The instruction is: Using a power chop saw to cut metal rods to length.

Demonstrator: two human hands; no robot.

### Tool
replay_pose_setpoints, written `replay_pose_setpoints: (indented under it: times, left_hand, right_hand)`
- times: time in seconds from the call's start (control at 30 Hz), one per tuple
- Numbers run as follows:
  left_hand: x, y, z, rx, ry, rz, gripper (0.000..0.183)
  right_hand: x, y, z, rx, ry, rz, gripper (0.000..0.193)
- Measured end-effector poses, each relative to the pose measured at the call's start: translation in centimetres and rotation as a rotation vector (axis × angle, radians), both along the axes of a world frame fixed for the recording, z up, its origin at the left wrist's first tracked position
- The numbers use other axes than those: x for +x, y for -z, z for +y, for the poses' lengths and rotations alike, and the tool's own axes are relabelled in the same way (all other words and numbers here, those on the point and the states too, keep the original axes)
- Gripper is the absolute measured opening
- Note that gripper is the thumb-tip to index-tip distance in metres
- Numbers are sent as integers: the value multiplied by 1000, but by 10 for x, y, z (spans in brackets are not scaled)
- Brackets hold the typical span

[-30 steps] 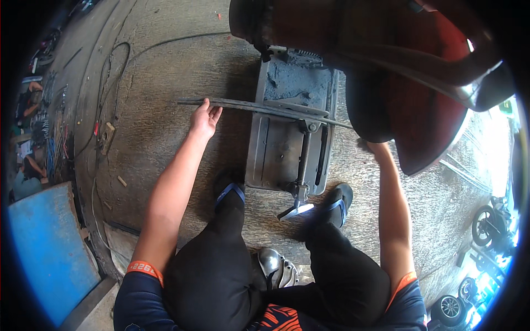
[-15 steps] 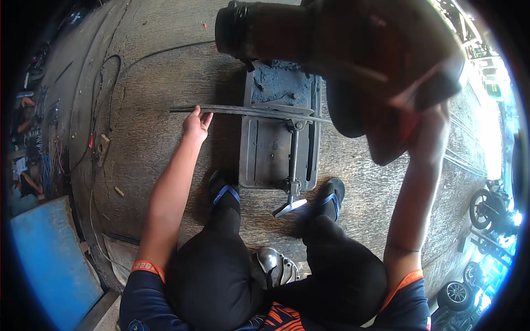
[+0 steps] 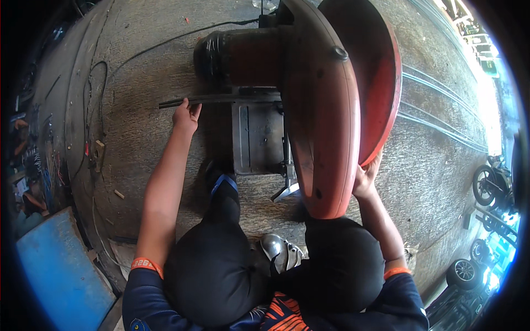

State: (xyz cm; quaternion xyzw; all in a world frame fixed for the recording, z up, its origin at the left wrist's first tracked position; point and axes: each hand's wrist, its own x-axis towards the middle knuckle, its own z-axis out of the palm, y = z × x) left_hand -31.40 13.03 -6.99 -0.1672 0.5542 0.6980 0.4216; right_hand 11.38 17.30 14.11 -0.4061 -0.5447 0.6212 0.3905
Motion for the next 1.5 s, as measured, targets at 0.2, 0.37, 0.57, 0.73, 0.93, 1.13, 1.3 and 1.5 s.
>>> replay_pose_setpoints:
  times: [0.2, 0.37, 0.57, 0.73, 0.93, 1.13, 1.3, 1.5]
  left_hand:
    - [-3, 3, 0, -22, -53, -21, 18]
    - [-4, 9, 2, -3, -33, 10, 21]
    - [-16, 22, 0, 19, 5, 13, 23]
    - [-9, 22, 7, -27, -38, 30, 21]
    - [-24, 29, 3, 28, 11, 52, 21]
    - [-23, 46, 11, 85, 72, 16, 26]
    - [-40, 56, -5, 32, 192, 71, 29]
    - [-16, 84, 66, 198, 572, 99, 29]
  right_hand:
    - [17, 42, -5, 37, -116, -51, 81]
    - [42, 94, -23, 251, -244, -299, 34]
    - [40, 110, -31, 362, -255, -254, 18]
    - [42, 125, -32, 609, -227, -358, 20]
    - [41, 142, -31, 841, -262, -435, 21]
    - [58, 153, -34, 571, -260, -369, 31]
    - [33, 142, -27, 594, -227, -288, 84]
    - [27, 131, -17, 677, -72, 52, 95]
